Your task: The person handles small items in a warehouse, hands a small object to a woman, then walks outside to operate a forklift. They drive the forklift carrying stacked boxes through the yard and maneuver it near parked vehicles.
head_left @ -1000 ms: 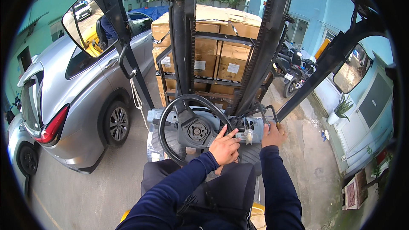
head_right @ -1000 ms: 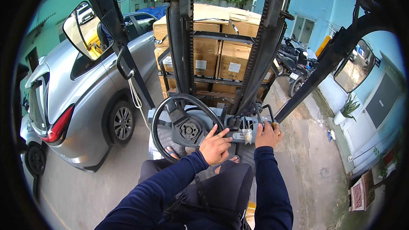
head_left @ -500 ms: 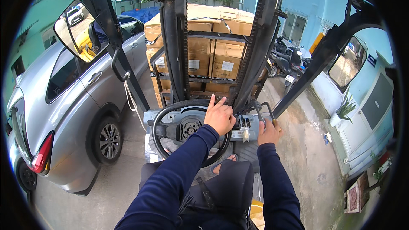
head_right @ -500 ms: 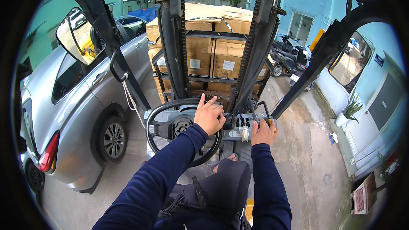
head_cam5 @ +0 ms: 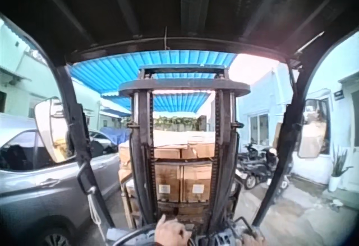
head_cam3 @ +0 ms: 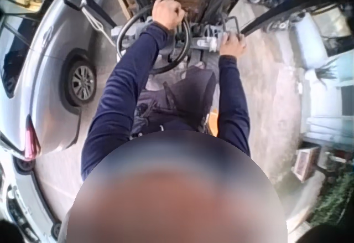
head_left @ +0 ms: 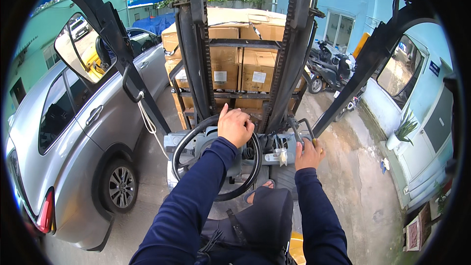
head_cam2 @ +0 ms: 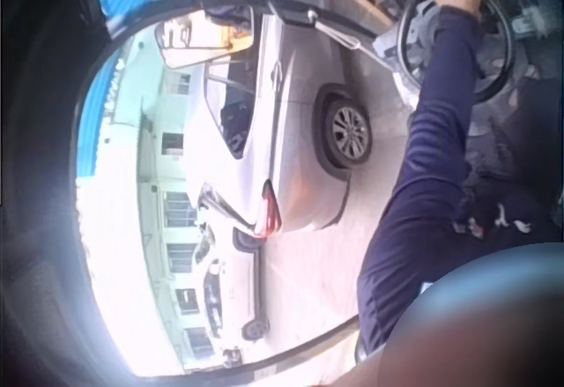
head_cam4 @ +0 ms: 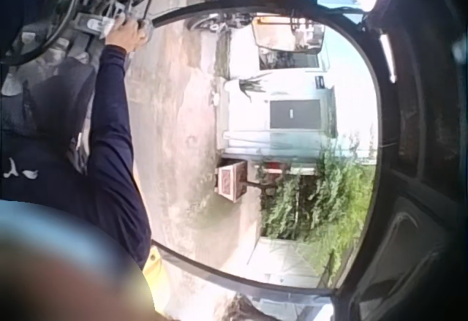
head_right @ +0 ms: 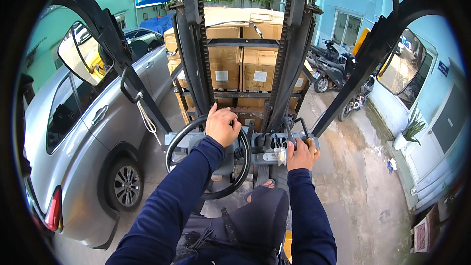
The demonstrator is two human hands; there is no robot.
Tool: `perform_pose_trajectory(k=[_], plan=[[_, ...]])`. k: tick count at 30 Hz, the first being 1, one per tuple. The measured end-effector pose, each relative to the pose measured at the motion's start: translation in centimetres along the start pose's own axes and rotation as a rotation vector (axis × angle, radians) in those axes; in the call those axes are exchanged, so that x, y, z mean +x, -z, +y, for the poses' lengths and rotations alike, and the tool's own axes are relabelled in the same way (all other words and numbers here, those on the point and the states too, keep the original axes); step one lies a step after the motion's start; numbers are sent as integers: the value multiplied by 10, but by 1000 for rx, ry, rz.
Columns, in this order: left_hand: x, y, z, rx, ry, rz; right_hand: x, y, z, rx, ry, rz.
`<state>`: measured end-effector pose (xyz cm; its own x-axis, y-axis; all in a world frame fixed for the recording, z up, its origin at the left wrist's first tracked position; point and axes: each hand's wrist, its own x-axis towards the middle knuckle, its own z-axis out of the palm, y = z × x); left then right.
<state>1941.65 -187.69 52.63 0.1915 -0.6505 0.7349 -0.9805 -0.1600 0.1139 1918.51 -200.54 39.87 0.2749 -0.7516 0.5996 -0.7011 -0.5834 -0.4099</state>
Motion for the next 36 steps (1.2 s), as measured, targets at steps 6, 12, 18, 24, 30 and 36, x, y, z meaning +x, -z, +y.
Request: perform_pose_trajectory(k=[6,12,18,24,30,36], plan=[[20,2,-47,8,123,-28,17,-23,-29,36,-25,2],[41,-37,-71,-8,116,-103,50,-61,-34,30,-48,-26],[58,-73,-85,-67,56,7,80,-94,-30,-2,-36,-7],[78,-93,-99,-85,72,21,107,-119,-27,-11,-7,18],[99,-112,-116,-94,-5,-72,136,-144,-33,-29,-12,25],[94,-162,-163,-230,-237,-150,169,-215,-64,-2,-68,46]])
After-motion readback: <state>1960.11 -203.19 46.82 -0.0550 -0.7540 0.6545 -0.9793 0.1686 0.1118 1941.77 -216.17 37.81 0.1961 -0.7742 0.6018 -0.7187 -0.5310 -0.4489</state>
